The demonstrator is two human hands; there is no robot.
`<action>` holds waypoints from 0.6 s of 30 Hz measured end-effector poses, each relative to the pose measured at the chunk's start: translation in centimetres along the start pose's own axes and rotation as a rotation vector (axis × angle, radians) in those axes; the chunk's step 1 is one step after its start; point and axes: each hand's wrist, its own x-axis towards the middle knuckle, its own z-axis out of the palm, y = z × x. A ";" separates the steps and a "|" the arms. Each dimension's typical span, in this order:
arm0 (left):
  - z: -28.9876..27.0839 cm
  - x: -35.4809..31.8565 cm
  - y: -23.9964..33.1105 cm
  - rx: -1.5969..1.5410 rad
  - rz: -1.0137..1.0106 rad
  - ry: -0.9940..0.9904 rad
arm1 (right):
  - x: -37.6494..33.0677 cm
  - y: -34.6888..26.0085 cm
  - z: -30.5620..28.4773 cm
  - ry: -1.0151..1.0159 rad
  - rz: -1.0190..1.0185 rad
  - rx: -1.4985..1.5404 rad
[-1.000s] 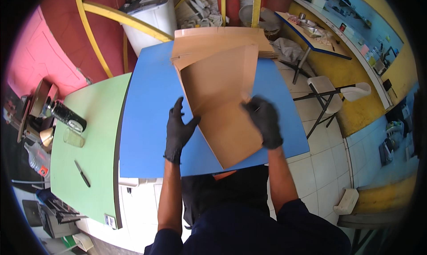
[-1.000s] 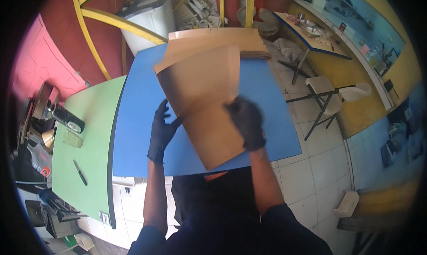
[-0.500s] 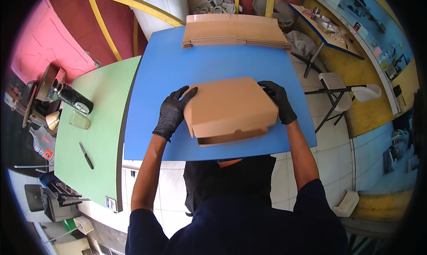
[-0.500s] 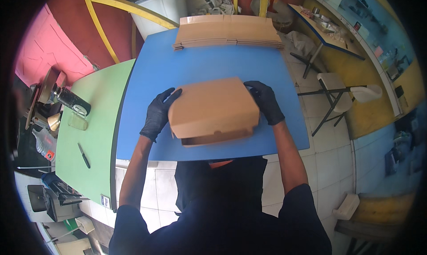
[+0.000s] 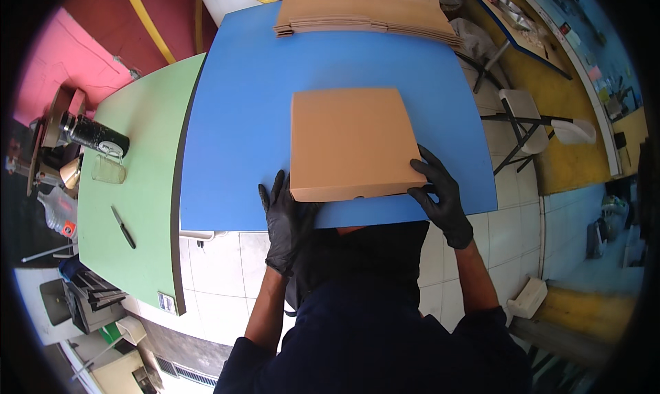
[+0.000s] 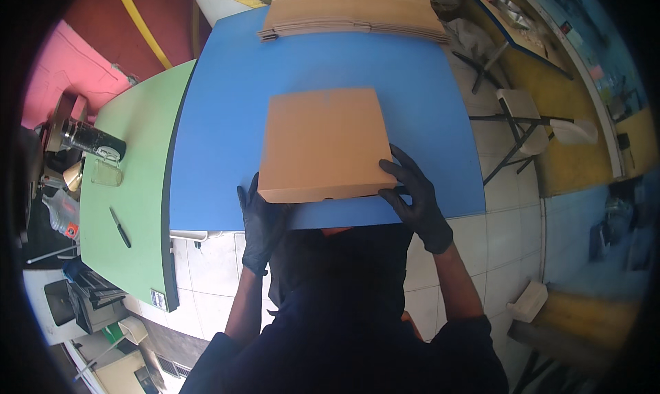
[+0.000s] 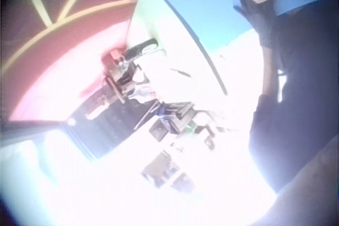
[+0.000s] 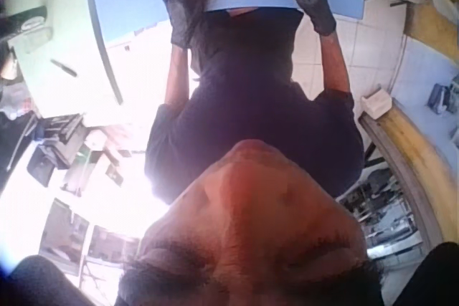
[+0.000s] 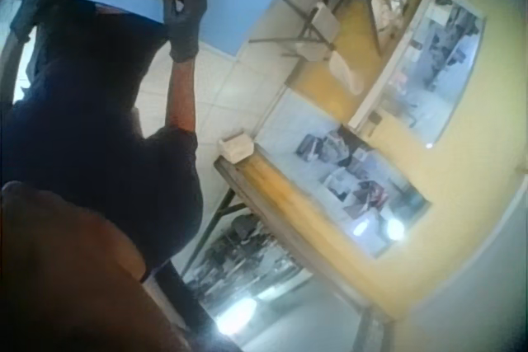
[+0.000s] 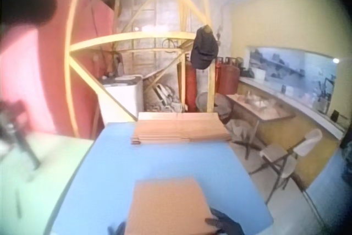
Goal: The person assembles flat-packed cardboard boxes by folding the side flaps and tucking the tabs into slots to form rectangular containers. They handle multiple boxes one at a time, stacking the finished boxes on the table.
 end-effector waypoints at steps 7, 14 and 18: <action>0.7 0.3 -0.9 -0.022 -0.021 0.151 | -0.5 1.2 1.6 0.071 -0.117 -0.109; 1.6 0.6 -1.0 0.000 -0.035 0.227 | -1.2 2.1 1.8 0.149 -0.143 -0.073; 1.5 0.8 -0.5 0.050 -0.031 0.243 | -1.9 2.1 2.7 0.080 -0.210 -0.267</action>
